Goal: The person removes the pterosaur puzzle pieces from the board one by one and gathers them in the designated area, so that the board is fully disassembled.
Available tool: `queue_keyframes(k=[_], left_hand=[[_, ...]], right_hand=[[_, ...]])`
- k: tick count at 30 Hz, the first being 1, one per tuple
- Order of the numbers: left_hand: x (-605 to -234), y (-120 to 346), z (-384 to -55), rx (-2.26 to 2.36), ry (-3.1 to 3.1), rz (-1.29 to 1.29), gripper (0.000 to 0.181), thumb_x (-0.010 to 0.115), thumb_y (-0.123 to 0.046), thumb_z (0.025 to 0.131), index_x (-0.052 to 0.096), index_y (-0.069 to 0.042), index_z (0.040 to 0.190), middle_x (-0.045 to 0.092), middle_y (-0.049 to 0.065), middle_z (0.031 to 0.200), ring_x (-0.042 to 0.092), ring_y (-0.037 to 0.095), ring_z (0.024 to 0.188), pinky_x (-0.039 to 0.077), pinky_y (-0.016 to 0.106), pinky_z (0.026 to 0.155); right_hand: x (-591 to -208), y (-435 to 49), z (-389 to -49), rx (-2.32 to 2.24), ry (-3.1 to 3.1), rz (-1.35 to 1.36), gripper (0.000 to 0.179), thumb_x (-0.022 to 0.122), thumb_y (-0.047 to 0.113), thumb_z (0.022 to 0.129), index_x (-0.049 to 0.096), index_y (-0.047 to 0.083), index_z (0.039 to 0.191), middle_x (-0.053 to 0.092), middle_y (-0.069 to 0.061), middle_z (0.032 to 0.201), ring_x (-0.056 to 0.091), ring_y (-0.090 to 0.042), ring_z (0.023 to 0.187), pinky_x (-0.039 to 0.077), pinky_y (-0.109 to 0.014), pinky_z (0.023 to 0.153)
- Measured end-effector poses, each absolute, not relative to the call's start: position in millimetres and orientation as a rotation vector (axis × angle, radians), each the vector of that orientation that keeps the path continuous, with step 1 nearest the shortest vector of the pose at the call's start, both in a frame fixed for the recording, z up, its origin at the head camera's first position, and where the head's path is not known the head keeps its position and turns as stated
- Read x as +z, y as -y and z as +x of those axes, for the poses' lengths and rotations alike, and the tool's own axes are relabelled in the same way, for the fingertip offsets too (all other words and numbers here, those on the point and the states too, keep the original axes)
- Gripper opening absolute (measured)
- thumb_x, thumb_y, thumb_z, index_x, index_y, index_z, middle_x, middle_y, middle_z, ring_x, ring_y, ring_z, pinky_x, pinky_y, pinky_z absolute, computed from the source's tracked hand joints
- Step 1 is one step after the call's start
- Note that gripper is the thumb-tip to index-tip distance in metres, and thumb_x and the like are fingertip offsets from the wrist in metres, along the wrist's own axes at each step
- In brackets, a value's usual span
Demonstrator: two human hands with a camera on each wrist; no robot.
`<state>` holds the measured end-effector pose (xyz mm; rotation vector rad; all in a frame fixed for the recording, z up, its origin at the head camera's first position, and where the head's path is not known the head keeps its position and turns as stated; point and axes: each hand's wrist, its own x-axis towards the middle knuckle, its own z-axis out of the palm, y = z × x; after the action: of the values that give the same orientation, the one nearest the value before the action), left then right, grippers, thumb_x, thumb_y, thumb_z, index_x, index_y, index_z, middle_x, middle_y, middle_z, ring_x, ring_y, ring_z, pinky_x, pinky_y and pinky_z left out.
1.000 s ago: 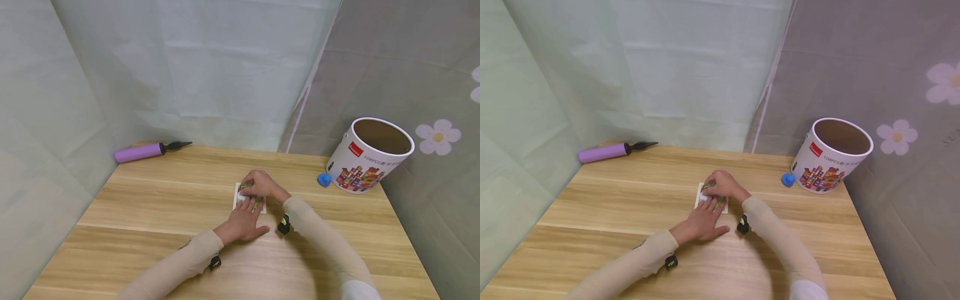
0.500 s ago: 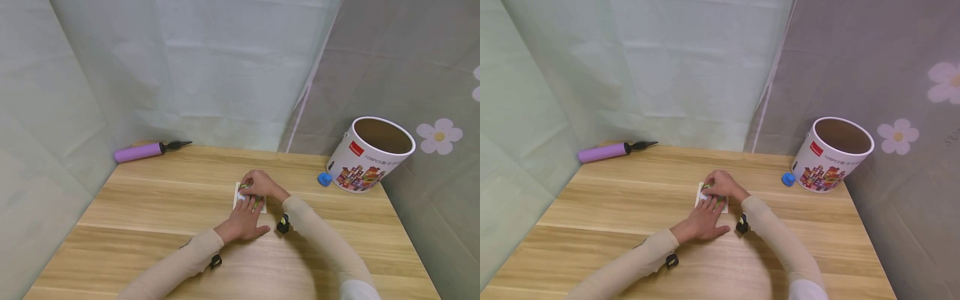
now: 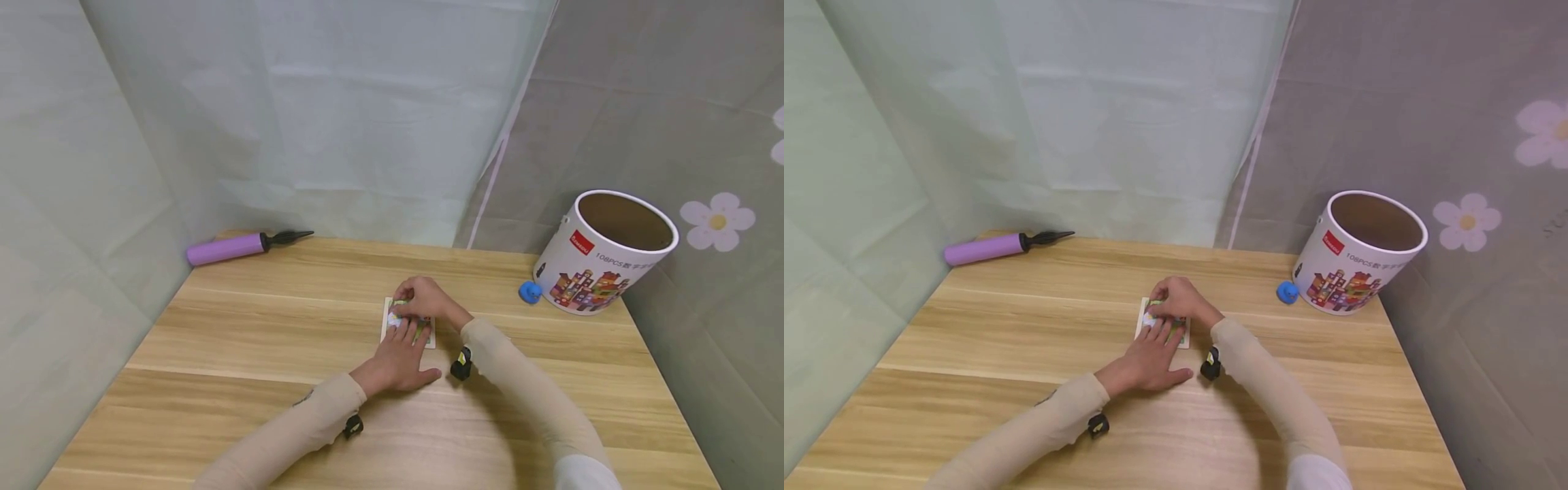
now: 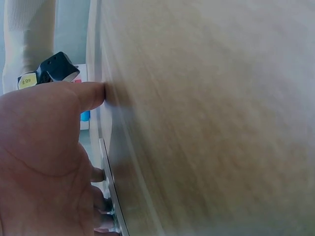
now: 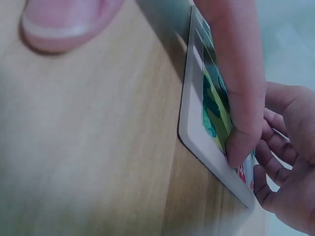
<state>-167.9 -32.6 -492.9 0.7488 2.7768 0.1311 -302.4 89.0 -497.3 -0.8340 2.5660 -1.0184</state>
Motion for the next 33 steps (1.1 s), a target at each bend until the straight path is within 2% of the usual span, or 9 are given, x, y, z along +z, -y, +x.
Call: queue_keyframes(k=[17,33], left_hand=[[-491.5,33.6,-166.4,0.188,-2.783,0.713,0.091,0.048,-0.068,0.097,0.026,-0.009,0.163,0.012,0.020,0.169,0.014,0.036,0.156,0.017,0.057,0.124],[-492.7,31.6,-170.3,0.214,-2.803,0.688,0.094,0.051,-0.071,0.093,0.029,-0.010,0.162,0.017,0.022,0.168,0.018,0.035,0.156,0.021,0.056,0.123]], right_hand=[[-496.2,-89.6,-302.2,-1.050,-2.537,-0.841,0.017,0.084,0.024,0.086,0.076,0.013,0.096,0.072,0.004,0.091,0.065,-0.010,0.083,0.055,-0.027,0.078],[-493.6,-87.8,-301.2,-1.017,-2.545,-0.822,0.016,0.083,0.021,0.087,0.076,0.011,0.097,0.072,0.003,0.089,0.064,-0.010,0.081,0.054,-0.027,0.077]])
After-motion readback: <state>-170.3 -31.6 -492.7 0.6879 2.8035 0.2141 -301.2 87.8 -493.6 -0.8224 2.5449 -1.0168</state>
